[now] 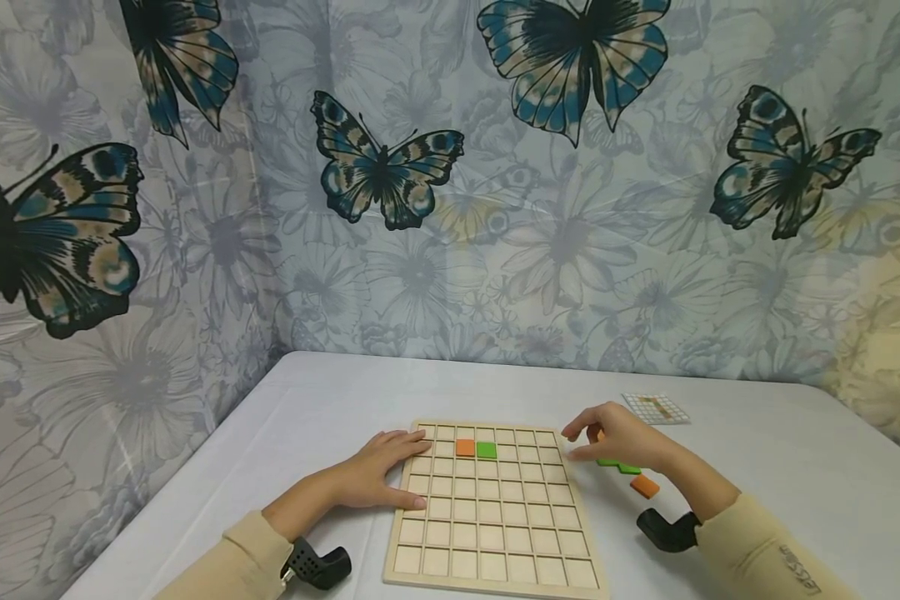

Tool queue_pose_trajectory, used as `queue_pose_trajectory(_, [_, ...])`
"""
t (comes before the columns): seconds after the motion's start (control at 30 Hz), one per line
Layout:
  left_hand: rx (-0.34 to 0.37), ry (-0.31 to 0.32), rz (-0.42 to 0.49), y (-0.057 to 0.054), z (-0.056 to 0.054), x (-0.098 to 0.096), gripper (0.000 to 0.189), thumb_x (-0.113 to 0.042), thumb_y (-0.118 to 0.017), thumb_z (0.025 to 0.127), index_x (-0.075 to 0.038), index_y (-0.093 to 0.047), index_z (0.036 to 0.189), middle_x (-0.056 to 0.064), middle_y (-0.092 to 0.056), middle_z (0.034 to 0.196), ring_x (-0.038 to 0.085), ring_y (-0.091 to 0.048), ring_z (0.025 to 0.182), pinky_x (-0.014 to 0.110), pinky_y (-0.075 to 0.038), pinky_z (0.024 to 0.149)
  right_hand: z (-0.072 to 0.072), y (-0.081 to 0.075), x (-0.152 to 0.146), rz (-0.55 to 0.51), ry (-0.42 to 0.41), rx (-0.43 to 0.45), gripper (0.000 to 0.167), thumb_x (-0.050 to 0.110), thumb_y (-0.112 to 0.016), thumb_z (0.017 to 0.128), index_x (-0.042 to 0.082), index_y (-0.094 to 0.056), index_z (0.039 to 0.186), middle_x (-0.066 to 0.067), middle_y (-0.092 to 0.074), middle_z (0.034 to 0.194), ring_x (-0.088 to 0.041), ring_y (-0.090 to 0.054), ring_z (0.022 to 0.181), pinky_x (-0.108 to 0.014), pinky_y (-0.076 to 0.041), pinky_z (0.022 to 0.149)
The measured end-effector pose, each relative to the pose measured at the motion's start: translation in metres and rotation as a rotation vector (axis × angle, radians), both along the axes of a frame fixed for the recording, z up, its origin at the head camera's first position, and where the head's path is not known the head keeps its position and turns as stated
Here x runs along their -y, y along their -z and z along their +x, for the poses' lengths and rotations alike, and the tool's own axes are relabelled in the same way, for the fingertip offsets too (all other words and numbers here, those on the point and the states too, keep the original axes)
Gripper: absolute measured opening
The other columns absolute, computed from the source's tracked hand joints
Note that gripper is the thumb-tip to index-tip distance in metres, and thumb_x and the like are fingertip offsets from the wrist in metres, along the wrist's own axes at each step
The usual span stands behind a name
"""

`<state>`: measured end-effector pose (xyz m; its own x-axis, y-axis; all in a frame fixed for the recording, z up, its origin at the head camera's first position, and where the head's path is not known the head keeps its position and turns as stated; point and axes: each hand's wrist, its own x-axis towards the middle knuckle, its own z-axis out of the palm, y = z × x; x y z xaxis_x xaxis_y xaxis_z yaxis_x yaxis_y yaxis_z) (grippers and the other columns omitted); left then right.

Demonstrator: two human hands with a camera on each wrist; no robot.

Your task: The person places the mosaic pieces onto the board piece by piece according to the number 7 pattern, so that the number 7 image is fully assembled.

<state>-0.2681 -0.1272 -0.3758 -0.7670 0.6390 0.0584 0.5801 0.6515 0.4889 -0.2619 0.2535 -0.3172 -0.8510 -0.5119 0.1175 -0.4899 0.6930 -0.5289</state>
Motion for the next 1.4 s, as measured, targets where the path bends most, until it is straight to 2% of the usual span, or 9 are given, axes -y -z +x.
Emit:
queue_pose_trajectory(0.13, [0.006, 0.001, 0.004, 0.0, 0.0, 0.0, 0.083, -0.059, -0.066, 0.076, -0.021, -0.037, 0.143, 0.001, -0.025, 0.154, 0.032, -0.016, 0.143, 0.059, -0.014, 0.113, 0.003, 0.003, -0.008, -0.002, 0.0, -0.002, 0.032, 0.024, -0.074, 0.079, 0.001, -0.07, 0.1, -0.009, -0.068, 0.094, -0.002, -0.045, 0.064, -0.02, -0.041, 0.054])
queue_pose_trajectory(0.47, [0.009, 0.006, 0.005, 0.001, -0.002, 0.0, 0.083, -0.059, -0.066, 0.076, -0.021, -0.037, 0.143, 0.001, -0.024, 0.155, 0.031, -0.017, 0.143, 0.057, -0.015, 0.113, 0.015, 0.009, -0.031, -0.006, 0.04, 0.061, 0.031, 0.026, -0.074, 0.079, 0.003, -0.068, 0.099, -0.005, -0.066, 0.093, -0.002, -0.044, 0.065, -0.021, -0.039, 0.054])
queue_pose_trajectory(0.6, [0.006, 0.004, 0.0, 0.001, -0.001, 0.0, 0.082, -0.06, -0.066, 0.076, -0.022, -0.037, 0.143, 0.001, -0.025, 0.154, 0.031, -0.017, 0.143, 0.058, -0.016, 0.113, 0.021, 0.01, -0.04, -0.009, 0.025, 0.066, 0.033, 0.026, -0.074, 0.079, 0.002, -0.068, 0.1, -0.007, -0.067, 0.096, 0.0, -0.044, 0.066, -0.021, -0.039, 0.055])
queue_pose_trajectory(0.9, [0.015, -0.002, 0.001, 0.002, -0.001, 0.0, 0.082, -0.06, -0.066, 0.076, -0.023, -0.037, 0.143, 0.0, -0.025, 0.154, 0.03, -0.016, 0.143, 0.057, -0.015, 0.113, 0.031, 0.014, -0.057, -0.048, 0.054, 0.124, 0.032, 0.021, -0.074, 0.079, -0.001, -0.067, 0.1, -0.008, -0.066, 0.094, 0.001, -0.043, 0.063, -0.02, -0.037, 0.049])
queue_pose_trajectory(1.13, [0.016, 0.004, 0.003, 0.001, -0.001, 0.0, 0.082, -0.06, -0.066, 0.076, -0.023, -0.037, 0.143, 0.0, -0.024, 0.155, 0.031, -0.015, 0.143, 0.058, -0.012, 0.114, 0.036, 0.015, -0.067, -0.052, 0.061, 0.114, 0.032, 0.022, -0.073, 0.08, -0.002, -0.067, 0.1, -0.009, -0.066, 0.095, 0.002, -0.045, 0.065, -0.02, -0.041, 0.052])
queue_pose_trajectory(1.4, [0.018, -0.001, -0.002, 0.001, 0.0, 0.0, 0.082, -0.061, -0.065, 0.076, -0.023, -0.037, 0.144, -0.001, -0.024, 0.155, 0.031, -0.015, 0.143, 0.058, -0.011, 0.114, 0.035, 0.019, -0.073, -0.052, 0.058, 0.121, 0.031, 0.022, -0.073, 0.079, 0.0, -0.068, 0.099, -0.009, -0.068, 0.096, 0.002, -0.046, 0.065, -0.021, -0.041, 0.053])
